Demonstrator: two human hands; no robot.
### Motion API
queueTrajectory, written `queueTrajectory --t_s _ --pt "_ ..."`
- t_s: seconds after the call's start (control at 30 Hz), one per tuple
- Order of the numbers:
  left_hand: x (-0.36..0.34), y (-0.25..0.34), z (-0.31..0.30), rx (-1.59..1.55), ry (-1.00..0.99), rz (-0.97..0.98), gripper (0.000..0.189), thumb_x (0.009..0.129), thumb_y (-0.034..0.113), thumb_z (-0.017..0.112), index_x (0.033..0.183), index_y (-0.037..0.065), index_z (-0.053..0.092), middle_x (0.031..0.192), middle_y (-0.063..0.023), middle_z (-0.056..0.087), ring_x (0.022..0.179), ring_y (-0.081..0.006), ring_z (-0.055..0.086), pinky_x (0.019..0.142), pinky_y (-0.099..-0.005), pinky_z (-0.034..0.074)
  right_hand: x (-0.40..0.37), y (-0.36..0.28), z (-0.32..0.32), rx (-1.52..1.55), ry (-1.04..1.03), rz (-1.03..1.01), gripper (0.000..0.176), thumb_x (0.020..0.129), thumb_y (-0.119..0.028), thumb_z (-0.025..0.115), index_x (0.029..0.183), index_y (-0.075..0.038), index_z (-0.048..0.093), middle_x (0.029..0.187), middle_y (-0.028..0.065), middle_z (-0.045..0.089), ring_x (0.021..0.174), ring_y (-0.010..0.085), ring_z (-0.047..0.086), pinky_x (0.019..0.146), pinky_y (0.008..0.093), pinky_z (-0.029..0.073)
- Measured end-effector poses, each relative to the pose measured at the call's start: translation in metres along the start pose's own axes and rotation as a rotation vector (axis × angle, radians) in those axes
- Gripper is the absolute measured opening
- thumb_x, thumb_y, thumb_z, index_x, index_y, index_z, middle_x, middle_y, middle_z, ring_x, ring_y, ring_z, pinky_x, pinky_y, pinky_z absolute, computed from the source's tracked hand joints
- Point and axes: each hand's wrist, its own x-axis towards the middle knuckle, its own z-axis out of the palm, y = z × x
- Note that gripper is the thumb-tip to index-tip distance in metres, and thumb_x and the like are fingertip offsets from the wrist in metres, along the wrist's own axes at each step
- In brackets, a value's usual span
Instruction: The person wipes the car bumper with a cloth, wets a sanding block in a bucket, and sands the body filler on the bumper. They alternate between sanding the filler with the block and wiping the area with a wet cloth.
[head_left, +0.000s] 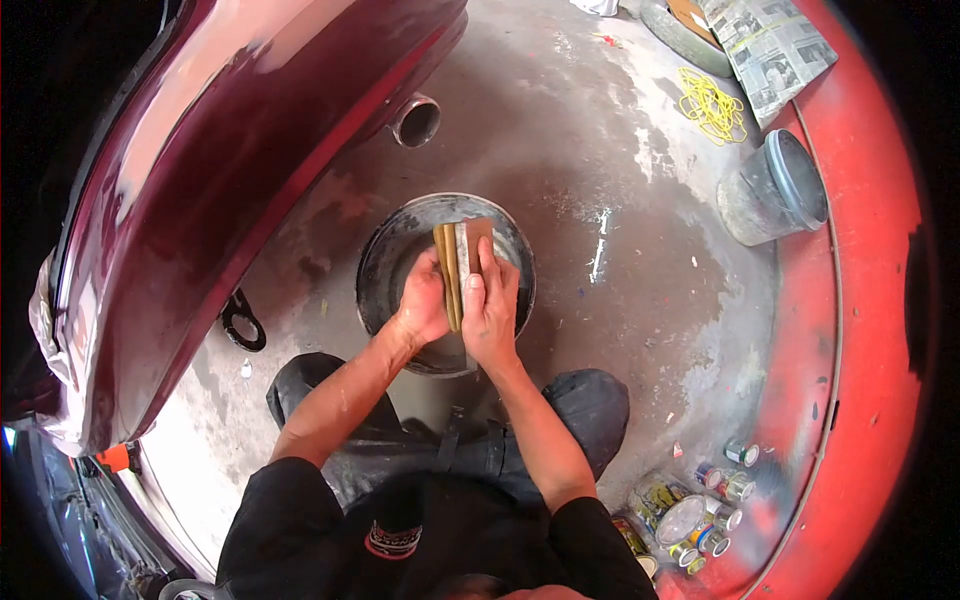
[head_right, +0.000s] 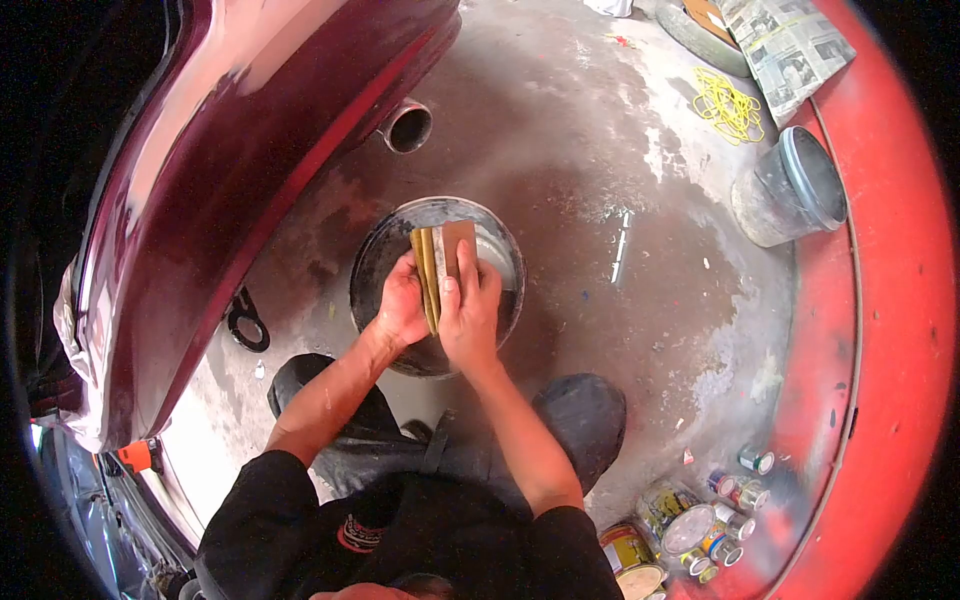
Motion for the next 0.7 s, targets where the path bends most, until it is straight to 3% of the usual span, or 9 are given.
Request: queueTrajectory --t_s 0.17,0.33,0.4,0.47,0.5,0.53,0.57,0.63,0.7 --pt "-0.002 0.003 0.027 0.203 0.191 0.18 0.049 0.11 0.033 0.056 0.152 0.01 0.047 0.148 -0.0074 0.055 0.128 -0.0172 0.058 0.11 -0.0369 0.049 0.004 -0.001 0.004 0.166 -0.026 0.103 0.069 0.105 -0.04 0.062 0.159 -0.005 0.039 0.14 0.026 0.049 0.137 0.0421 0.046 0.119 0.0498 0.035" --pt "0.004 0.001 0.013 0.456 0.413 0.236 0.053 0.106 0.038 0.065 0.145 0.004 0.053 0.133 -0.0077 0.061 0.122 -0.0161 0.057 0.103 -0.0345 0.049 0.012 -0.016 0.006 0.466 -0.211 0.338 0.083 0.098 -0.044 0.073 0.161 -0.005 0.034 0.155 0.0233 0.043 0.145 0.035 0.041 0.122 0.0468 0.032" --pt "0.006 0.011 0.008 0.576 0.423 0.179 0.052 0.104 0.037 0.067 0.143 0.004 0.057 0.13 -0.006 0.064 0.122 -0.016 0.056 0.105 -0.0334 0.046 0.013 -0.012 0.006 0.476 -0.164 0.361 0.075 0.1 -0.038 0.072 0.158 -0.004 0.039 0.14 0.0164 0.057 0.131 0.0282 0.055 0.111 0.0412 0.043" --pt "0.014 0.013 -0.016 0.777 0.399 0.212 0.06 0.106 0.055 0.053 0.137 0.005 0.066 0.131 -0.0065 0.066 0.123 -0.0196 0.058 0.106 -0.0391 0.045 0.014 0.006 0.004 0.522 -0.141 0.434 0.068 0.103 -0.036 0.068 0.157 -0.003 0.041 0.12 0.0105 0.067 0.111 0.0221 0.067 0.096 0.0375 0.054" --pt "0.015 0.019 -0.026 0.827 0.423 0.069 0.061 0.106 0.054 0.052 0.137 0.004 0.066 0.13 -0.0086 0.068 0.122 -0.0207 0.059 0.106 -0.0395 0.045 0.02 0.001 -0.009 0.674 -0.101 0.666 0.06 0.104 -0.035 0.066 0.151 -0.004 0.048 0.11 0.0081 0.07 0.091 0.0184 0.071 0.077 0.0324 0.059" --pt "0.016 0.025 -0.035 0.875 0.441 -0.072 0.062 0.106 0.054 0.052 0.137 0.003 0.066 0.128 -0.0106 0.07 0.121 -0.0218 0.061 0.105 -0.0399 0.045 0.029 -0.016 -0.029 0.841 -0.046 0.76 0.055 0.105 -0.04 0.063 0.146 -0.005 0.053 0.112 0.011 0.07 0.086 0.0214 0.072 0.07 0.0341 0.062" --pt "0.022 0.02 -0.06 1.23 0.341 -0.216 0.054 0.103 0.046 0.058 0.129 0.0 0.07 0.117 -0.0167 0.074 0.109 -0.0261 0.067 0.098 -0.0403 0.05 0.032 -0.011 -0.041 0.915 -0.021 0.76 0.055 0.105 -0.044 0.061 0.143 -0.004 0.055 0.112 0.0118 0.07 0.086 0.0228 0.073 0.072 0.0352 0.062" --pt "0.032 -0.003 -0.11 1.809 -0.195 -0.699 0.041 0.101 0.036 0.061 0.124 0.004 0.074 0.12 -0.0166 0.075 0.103 -0.0277 0.07 0.089 -0.0454 0.053 0.037 -0.002 -0.057 0.995 0.031 0.831 0.061 0.106 -0.055 0.052 0.133 0.0 0.06 0.113 0.0144 0.071 0.085 0.0261 0.074 0.073 0.0389 0.064" --pt "0.025 -0.036 -0.125 2.126 -0.375 -0.84 0.046 0.092 0.039 0.07 0.115 0.0 0.075 0.107 -0.0207 0.077 0.1 -0.0352 0.074 0.088 -0.0489 0.057 0.039 0.002 -0.07 1.176 -0.015 0.914 0.067 0.105 -0.061 0.048 0.13 0.0 0.062 0.113 0.0159 0.072 0.084 0.0263 0.074 0.073 0.0403 0.064"
